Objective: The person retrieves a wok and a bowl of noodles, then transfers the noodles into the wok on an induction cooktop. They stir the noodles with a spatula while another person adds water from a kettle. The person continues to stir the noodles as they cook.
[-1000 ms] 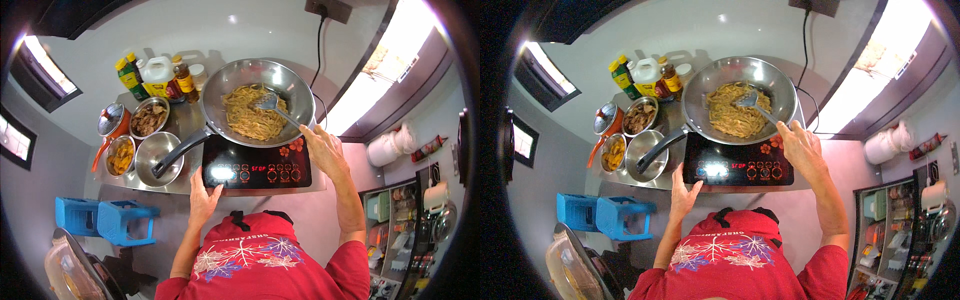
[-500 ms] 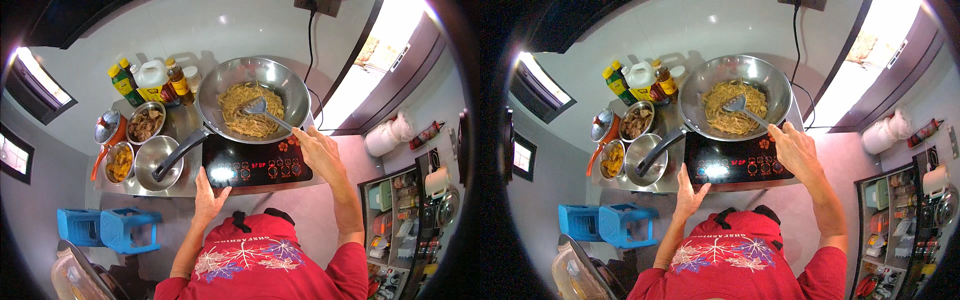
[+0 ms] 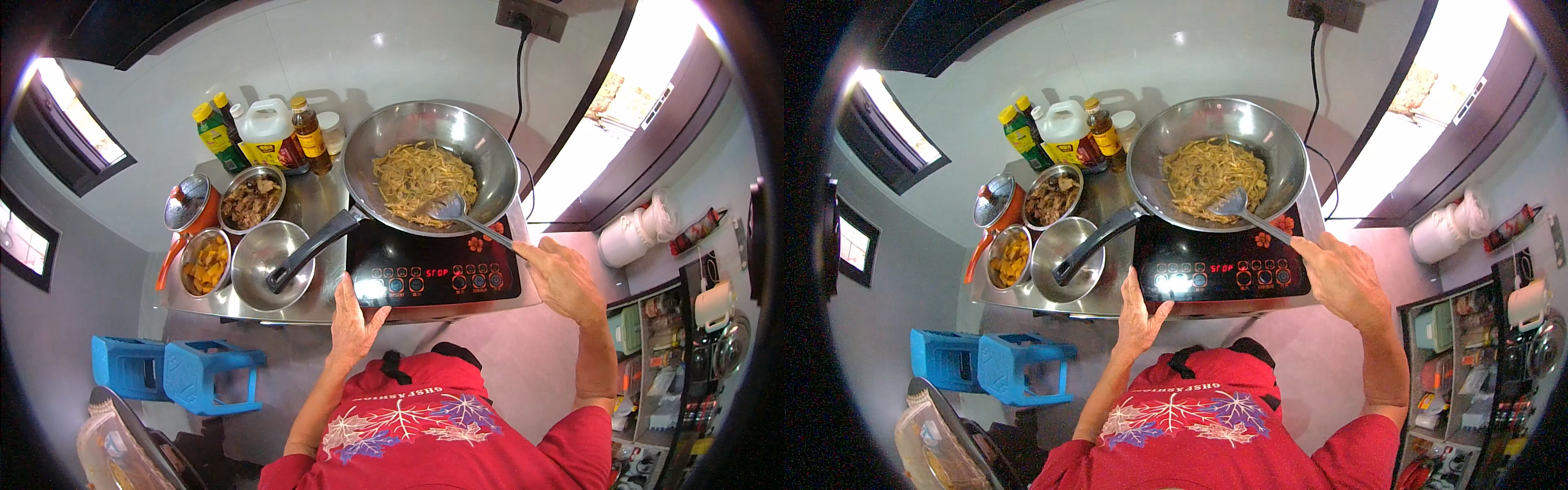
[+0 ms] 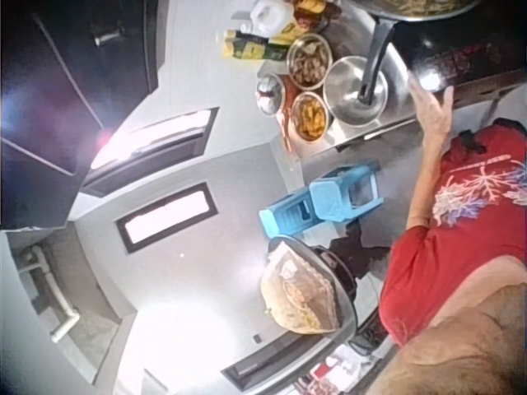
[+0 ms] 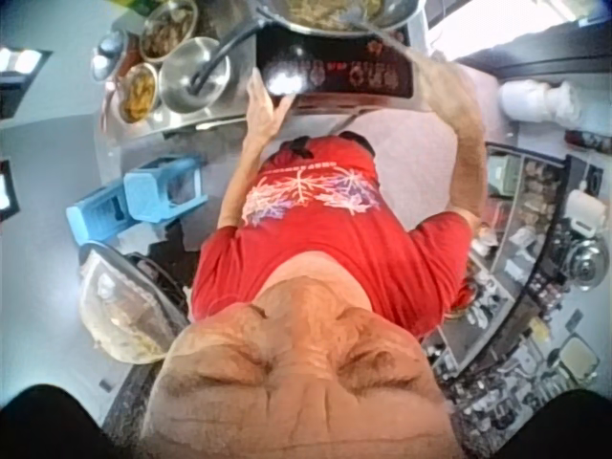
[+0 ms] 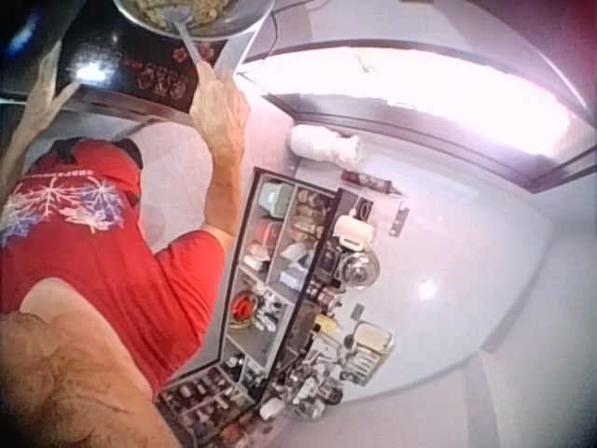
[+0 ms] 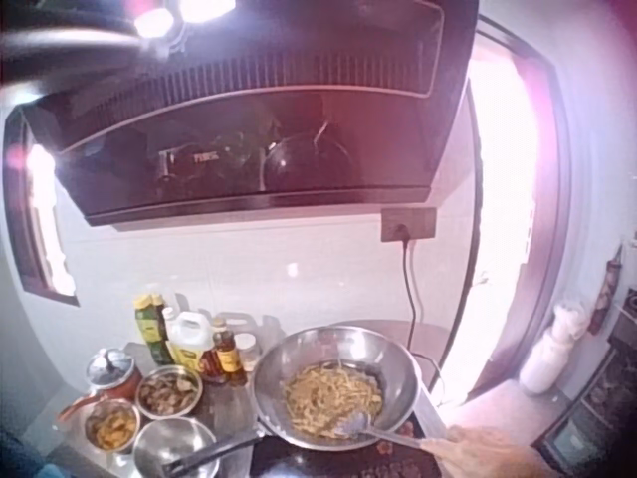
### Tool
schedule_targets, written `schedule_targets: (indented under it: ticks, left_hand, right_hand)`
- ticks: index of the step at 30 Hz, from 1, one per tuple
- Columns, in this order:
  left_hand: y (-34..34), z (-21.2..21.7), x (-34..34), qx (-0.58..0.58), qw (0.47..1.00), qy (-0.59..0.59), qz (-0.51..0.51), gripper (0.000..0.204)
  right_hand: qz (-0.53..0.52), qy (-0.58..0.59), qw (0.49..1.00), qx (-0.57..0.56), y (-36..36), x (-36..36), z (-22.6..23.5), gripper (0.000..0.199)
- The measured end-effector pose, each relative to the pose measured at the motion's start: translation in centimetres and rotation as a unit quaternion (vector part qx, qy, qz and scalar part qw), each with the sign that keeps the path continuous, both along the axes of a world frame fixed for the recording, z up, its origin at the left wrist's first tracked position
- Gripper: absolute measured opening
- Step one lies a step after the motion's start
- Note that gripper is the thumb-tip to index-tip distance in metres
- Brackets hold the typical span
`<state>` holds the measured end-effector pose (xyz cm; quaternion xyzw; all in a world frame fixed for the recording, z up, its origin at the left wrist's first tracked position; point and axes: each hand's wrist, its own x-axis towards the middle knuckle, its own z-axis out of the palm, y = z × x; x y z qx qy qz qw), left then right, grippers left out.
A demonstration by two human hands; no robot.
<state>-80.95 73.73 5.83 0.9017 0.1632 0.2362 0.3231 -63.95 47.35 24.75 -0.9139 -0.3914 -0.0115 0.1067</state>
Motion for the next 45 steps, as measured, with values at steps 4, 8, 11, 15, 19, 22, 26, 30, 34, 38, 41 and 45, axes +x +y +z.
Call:
schedule_targets:
  ticks: [4, 8, 11, 15, 19, 22, 26, 30, 34, 38, 41, 45]
  left_hand:
    - [0.0, -0.2, 0.0, 0.012, 1.0, -0.005, -0.001, 0.095]
    - [-0.2, 0.4, 0.1, -0.005, 1.0, 0.001, 0.006, 0.094]
    - [-0.3, 0.3, 0.2, -0.011, 1.0, 0.006, 0.021, 0.093]
    - [-0.6, 0.6, 0.4, -0.029, 0.999, 0.012, 0.041, 0.092]
    - [-1.0, 0.8, 0.6, -0.056, 0.996, 0.012, 0.062, 0.092]
    - [-1.2, 0.6, 0.5, -0.071, 0.995, -0.003, 0.071, 0.093]
    - [-1.6, 0.6, 0.6, -0.095, 0.992, -0.008, 0.084, 0.093]
    - [-1.8, 0.8, 0.8, -0.111, 0.99, -0.015, 0.087, 0.094]
    - [-1.8, 0.8, 0.9, -0.124, 0.988, -0.023, 0.09, 0.095]
    - [-1.9, 0.7, 0.9, -0.125, 0.987, -0.03, 0.097, 0.097]
    - [-2.0, 0.6, 0.8, -0.131, 0.986, -0.033, 0.099, 0.097]
    - [-2.2, 0.8, 0.7, -0.148, 0.984, -0.03, 0.099, 0.098]
  right_hand:
    - [-0.014, -0.014, 1.0, -0.009, 0.7, 0.3, -0.4, 0.031]
    - [-0.033, -0.024, 0.999, 0.033, 1.8, 1.7, -1.3, 0.031]
    - [-0.036, -0.036, 0.997, 0.056, 2.9, 3.4, -2.2, 0.03]
    - [0.002, -0.041, 0.998, 0.044, 2.8, 5.3, -3.8, 0.03]
    - [0.042, -0.018, 0.998, 0.048, 0.6, 5.0, -2.7, 0.031]
    - [0.072, -0.01, 0.997, -0.011, -1.5, 5.0, -0.3, 0.031]
    - [0.088, -0.036, 0.995, -0.015, -2.2, 5.5, -0.8, 0.031]
    - [0.069, -0.024, 0.997, 0.029, -0.8, 8.7, -3.3, 0.028]
    - [0.068, -0.016, 0.995, 0.067, 0.2, 10.8, -3.6, 0.024]
    - [0.083, -0.01, 0.993, 0.086, 0.7, 11.4, -3.6, 0.023]
    - [0.079, -0.014, 0.993, 0.091, 0.9, 11.4, -3.3, 0.023]
    - [0.092, -0.042, 0.987, 0.125, 0.2, 11.2, -3.0, 0.023]
